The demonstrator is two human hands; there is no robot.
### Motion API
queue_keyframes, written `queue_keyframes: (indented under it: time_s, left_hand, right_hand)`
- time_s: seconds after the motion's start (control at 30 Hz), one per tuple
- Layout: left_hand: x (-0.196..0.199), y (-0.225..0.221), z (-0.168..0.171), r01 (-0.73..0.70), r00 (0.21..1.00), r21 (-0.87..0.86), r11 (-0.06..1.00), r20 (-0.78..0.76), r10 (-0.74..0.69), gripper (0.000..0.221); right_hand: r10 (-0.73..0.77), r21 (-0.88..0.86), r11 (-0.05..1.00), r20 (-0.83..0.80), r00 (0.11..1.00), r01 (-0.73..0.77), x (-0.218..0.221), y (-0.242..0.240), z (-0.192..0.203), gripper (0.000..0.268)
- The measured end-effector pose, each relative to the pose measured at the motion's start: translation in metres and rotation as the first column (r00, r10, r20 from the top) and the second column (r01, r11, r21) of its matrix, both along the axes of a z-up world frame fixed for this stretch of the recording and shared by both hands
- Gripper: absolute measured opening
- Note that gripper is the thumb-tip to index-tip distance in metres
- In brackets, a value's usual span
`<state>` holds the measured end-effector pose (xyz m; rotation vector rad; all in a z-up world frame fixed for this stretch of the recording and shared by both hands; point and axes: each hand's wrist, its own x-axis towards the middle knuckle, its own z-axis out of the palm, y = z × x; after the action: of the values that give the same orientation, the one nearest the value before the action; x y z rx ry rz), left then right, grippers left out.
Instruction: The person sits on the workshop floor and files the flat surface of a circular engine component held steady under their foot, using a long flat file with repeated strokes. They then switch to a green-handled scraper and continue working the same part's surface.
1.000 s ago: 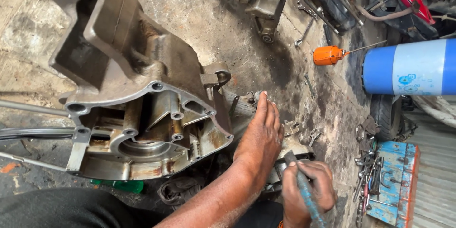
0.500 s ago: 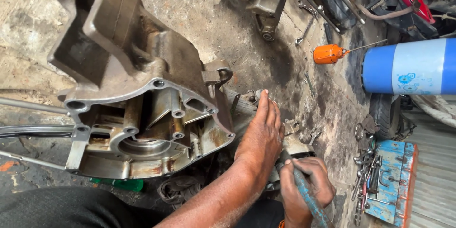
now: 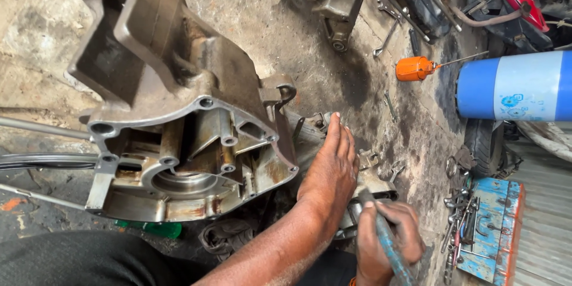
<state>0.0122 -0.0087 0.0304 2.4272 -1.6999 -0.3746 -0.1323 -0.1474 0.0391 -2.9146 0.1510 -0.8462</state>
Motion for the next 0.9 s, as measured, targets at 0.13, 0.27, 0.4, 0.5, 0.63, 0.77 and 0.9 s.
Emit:
queue_keyframes:
  time_s: [0.13,0.27,0.4,0.5,0.63,0.77,0.9]
  left_hand:
    - [0.0,-0.005,0.0,0.038,0.999,0.026,0.999,-0.007,-0.037,0.08]
    - [-0.003,-0.006,-0.005,-0.018,1.0,-0.016,1.0,0.002,0.018,0.08]
    - [-0.003,-0.002,-0.005,-0.038,0.999,-0.032,0.999,0.016,0.039,0.075]
    - [-0.003,0.001,-0.004,-0.023,1.0,-0.034,0.999,-0.017,0.022,0.081]
    - [0.0,0.005,-0.003,-0.012,1.0,-0.005,1.0,0.017,0.012,0.08]
    - [-0.002,0.006,-0.005,0.015,1.0,-0.002,1.0,-0.019,-0.015,0.086]
    - [0.001,0.008,-0.004,0.042,0.999,0.013,0.999,-0.031,-0.041,0.086]
  right_hand:
    - [0.12,-0.033,0.991,-0.156,0.98,-0.127,0.008,0.008,0.005,0.016]
    - [0.074,-0.046,0.996,-0.086,0.993,-0.079,0.0,0.001,-0.003,0.014]
    - [0.094,-0.062,0.993,-0.075,0.993,-0.099,0.004,0.012,-0.004,0.012]
    - [0.075,-0.072,0.994,-0.074,0.994,-0.081,-0.006,-0.008,-0.012,0.011]
    - [0.103,-0.082,0.99,-0.179,0.979,-0.119,0.013,0.032,0.003,0.019]
    - [0.063,-0.094,0.993,-0.147,0.987,-0.077,0.01,0.025,0.005,0.014]
    - [0.027,-0.069,0.997,-0.133,0.991,-0.036,0.004,0.015,0.001,0.013]
